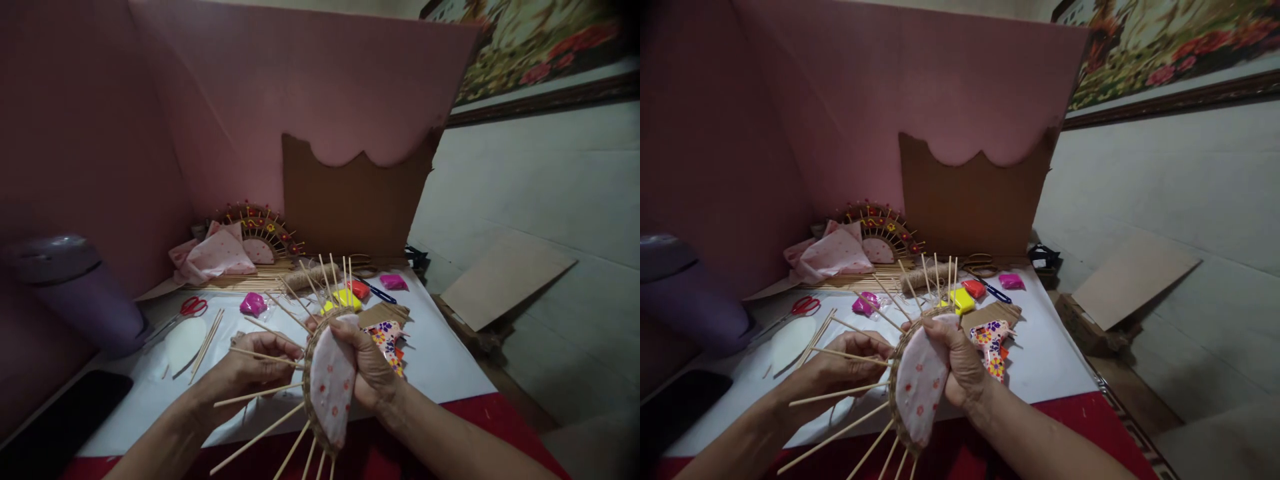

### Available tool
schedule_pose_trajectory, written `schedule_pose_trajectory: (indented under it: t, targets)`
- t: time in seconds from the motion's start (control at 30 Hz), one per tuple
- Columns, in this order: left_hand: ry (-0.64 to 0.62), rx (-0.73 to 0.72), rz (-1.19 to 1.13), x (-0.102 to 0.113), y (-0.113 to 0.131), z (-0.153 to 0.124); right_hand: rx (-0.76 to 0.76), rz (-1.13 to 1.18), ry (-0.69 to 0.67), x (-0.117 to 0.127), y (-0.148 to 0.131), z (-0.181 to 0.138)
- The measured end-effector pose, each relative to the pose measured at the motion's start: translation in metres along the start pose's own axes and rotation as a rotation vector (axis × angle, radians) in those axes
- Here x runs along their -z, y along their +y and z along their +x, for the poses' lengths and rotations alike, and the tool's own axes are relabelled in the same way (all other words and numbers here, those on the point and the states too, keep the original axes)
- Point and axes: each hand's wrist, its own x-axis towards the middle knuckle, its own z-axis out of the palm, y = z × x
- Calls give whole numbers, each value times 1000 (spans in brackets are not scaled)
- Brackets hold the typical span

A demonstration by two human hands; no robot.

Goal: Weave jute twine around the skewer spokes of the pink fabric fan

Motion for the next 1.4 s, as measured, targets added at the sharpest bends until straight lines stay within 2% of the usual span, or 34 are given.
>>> schedule_pose_trajectory:
  t: [0.1,0.3,0.37,0.5,0.57,0.83,1.1,1.4]
  targets:
    - [18,-62,32,-3,-4,2,-6,-14,6,1,2,0]
    - [78,-64,215,-2,-6,-2,-66,18,57,4,6,1]
    - [48,-95,278,-2,-5,-4,-89,27,67,4,7,0]
    - [-113,-207,274,-5,-3,-5,-60,20,95,3,9,0]
    - [-134,-244,267,-6,-6,-4,-36,15,99,3,9,0]
    - [-32,-222,403,-5,-17,-3,-51,20,75,6,10,2]
    - [-79,-227,239,-3,-18,1,-39,47,76,3,9,1]
    - [-84,-182,202,4,-23,1,-48,29,2,3,8,0]
